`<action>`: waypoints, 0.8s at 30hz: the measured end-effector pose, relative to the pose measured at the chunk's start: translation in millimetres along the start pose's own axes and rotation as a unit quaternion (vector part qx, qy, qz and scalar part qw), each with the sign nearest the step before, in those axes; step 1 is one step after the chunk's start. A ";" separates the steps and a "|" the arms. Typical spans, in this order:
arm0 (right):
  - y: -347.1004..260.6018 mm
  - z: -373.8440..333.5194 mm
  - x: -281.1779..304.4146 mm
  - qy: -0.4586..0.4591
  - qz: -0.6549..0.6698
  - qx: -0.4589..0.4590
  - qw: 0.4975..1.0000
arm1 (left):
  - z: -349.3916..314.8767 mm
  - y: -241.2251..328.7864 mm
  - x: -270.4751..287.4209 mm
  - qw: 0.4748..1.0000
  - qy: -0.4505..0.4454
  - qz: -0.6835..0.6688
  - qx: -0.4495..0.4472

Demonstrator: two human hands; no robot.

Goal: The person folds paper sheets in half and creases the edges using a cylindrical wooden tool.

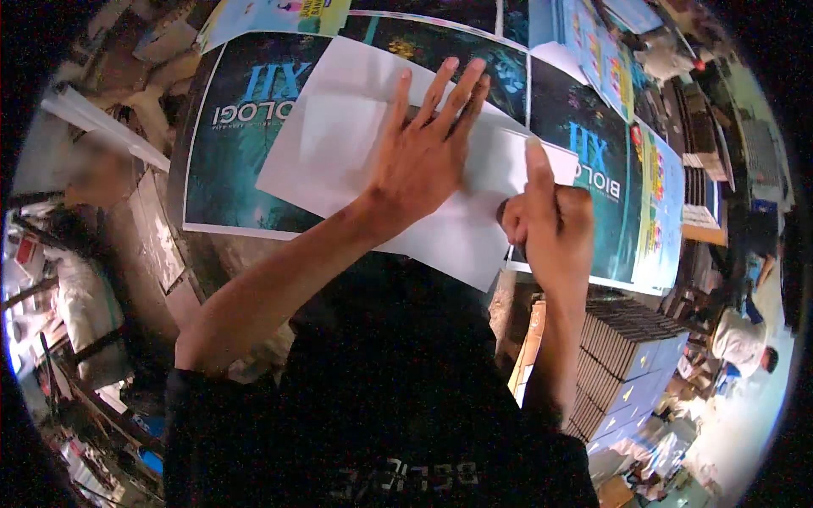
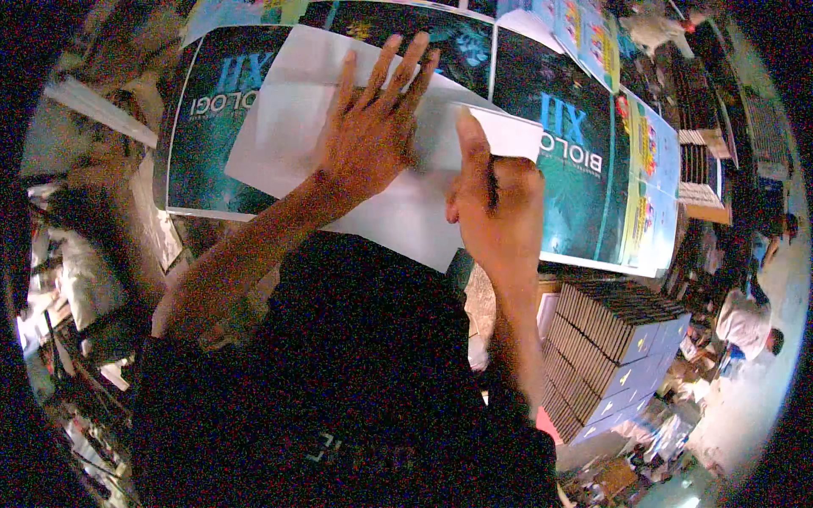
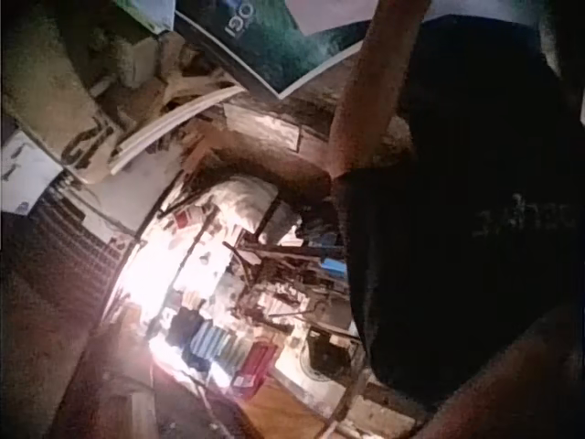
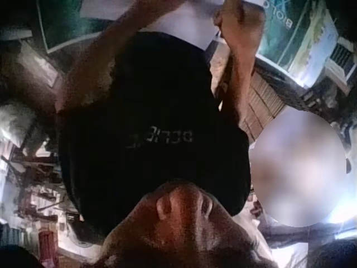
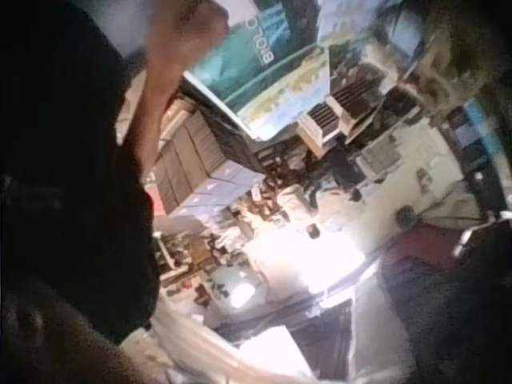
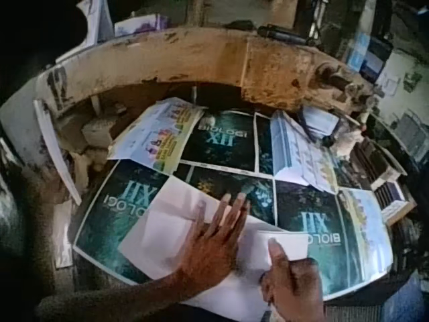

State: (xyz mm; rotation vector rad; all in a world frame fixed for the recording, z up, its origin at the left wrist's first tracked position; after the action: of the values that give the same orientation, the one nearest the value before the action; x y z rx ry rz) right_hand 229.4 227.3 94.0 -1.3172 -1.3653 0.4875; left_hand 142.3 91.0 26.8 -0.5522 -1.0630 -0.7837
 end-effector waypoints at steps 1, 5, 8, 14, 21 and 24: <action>1.8 0.9 -1.5 -0.005 -0.005 0.001 1.000 | 3.0 7.2 -8.2 1.000 0.005 0.019 -0.005; 0.0 2.7 -1.0 -0.016 -0.017 0.012 1.000 | 27.4 39.9 -18.0 0.996 0.051 -0.068 -0.031; -0.7 12.1 16.7 -0.069 0.032 0.011 0.997 | 31.1 40.8 -18.7 0.997 0.056 -0.044 -0.043; -18.0 -10.5 76.3 0.016 0.041 0.066 0.997 | 28.4 42.1 -20.2 0.995 0.097 -0.026 -0.013; 21.9 14.8 65.9 0.005 -0.017 -0.126 0.992 | 30.3 44.0 -13.5 0.996 0.082 -0.035 -0.013; 27.8 8.3 60.0 0.097 -0.169 0.063 0.979 | 27.4 43.6 -12.9 0.996 0.078 -0.033 -0.008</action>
State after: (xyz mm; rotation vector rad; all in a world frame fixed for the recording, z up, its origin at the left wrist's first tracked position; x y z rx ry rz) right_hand 248.4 291.2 92.5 -0.9752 -1.3369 0.2038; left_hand 158.0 141.6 24.4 -0.4632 -0.9355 -0.8795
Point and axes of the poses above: each hand's wrist, its own z-axis towards the middle knuckle, its own x-axis out of the back of the hand, y = z × x, the point moved 2 cm from there along z, towards the middle knuckle, and after that the axes turned 15 degrees about -x, right-handed, at the moved point
